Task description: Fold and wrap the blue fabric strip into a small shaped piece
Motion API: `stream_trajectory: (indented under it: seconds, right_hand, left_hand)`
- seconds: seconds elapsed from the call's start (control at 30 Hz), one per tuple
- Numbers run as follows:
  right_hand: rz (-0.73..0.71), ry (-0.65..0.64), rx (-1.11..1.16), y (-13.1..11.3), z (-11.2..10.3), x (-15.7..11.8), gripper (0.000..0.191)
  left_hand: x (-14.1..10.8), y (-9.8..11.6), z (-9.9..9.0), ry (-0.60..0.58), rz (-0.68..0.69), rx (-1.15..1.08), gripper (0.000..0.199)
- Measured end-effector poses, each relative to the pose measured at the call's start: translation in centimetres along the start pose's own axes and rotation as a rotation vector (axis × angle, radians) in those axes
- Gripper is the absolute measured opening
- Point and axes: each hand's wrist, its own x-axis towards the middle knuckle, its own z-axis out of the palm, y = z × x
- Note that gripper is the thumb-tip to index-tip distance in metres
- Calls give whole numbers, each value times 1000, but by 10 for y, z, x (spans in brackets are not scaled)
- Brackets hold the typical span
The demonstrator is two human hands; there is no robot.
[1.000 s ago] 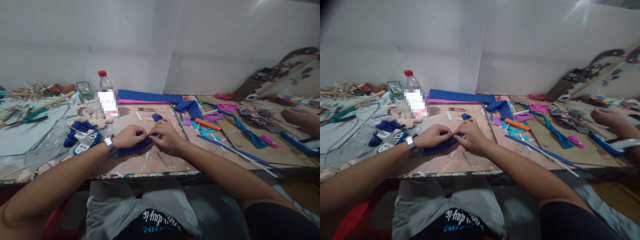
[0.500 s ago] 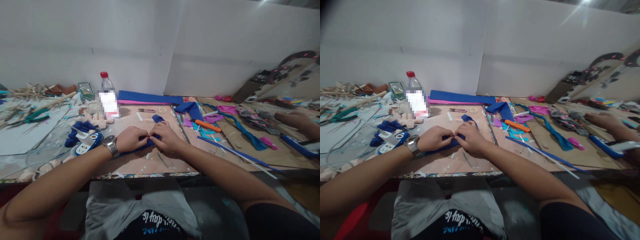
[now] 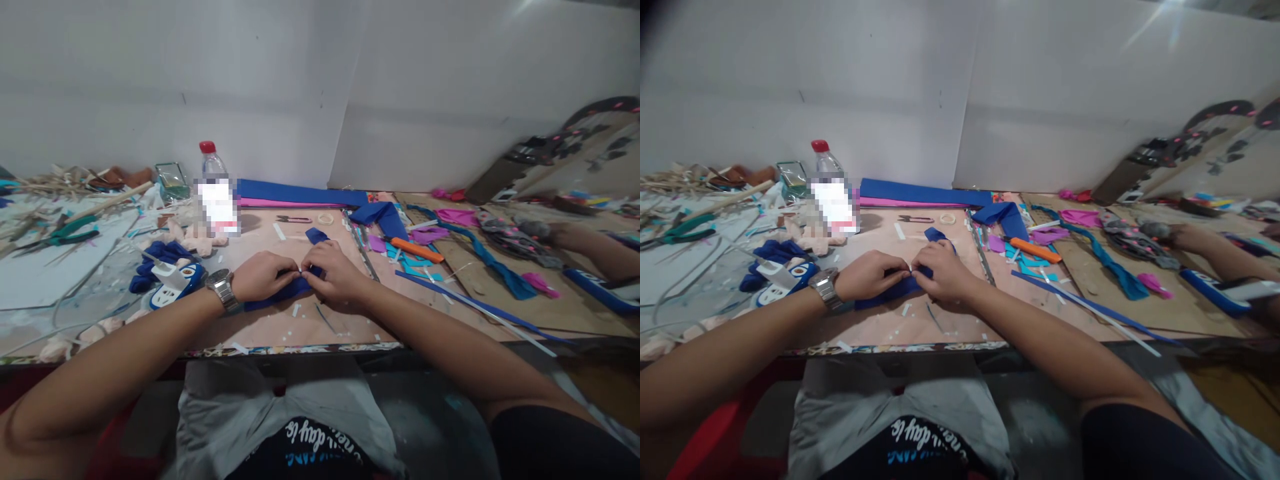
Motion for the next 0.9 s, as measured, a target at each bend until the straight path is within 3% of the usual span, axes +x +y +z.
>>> stream_trajectory:
  seconds: [0.53,0.7,0.9]
  right_hand:
    - [-13,40,36,3,1,1,12]
    - [-24,125,53,5,0,1,12]
    - [-12,130,40,6,1,1,13]
  left_hand:
    - [1,1,0,15,-19,8,25]
    - [1,3,-1,7,-26,-1,32]
    - [0,4,-2,8,-4,-19,38]
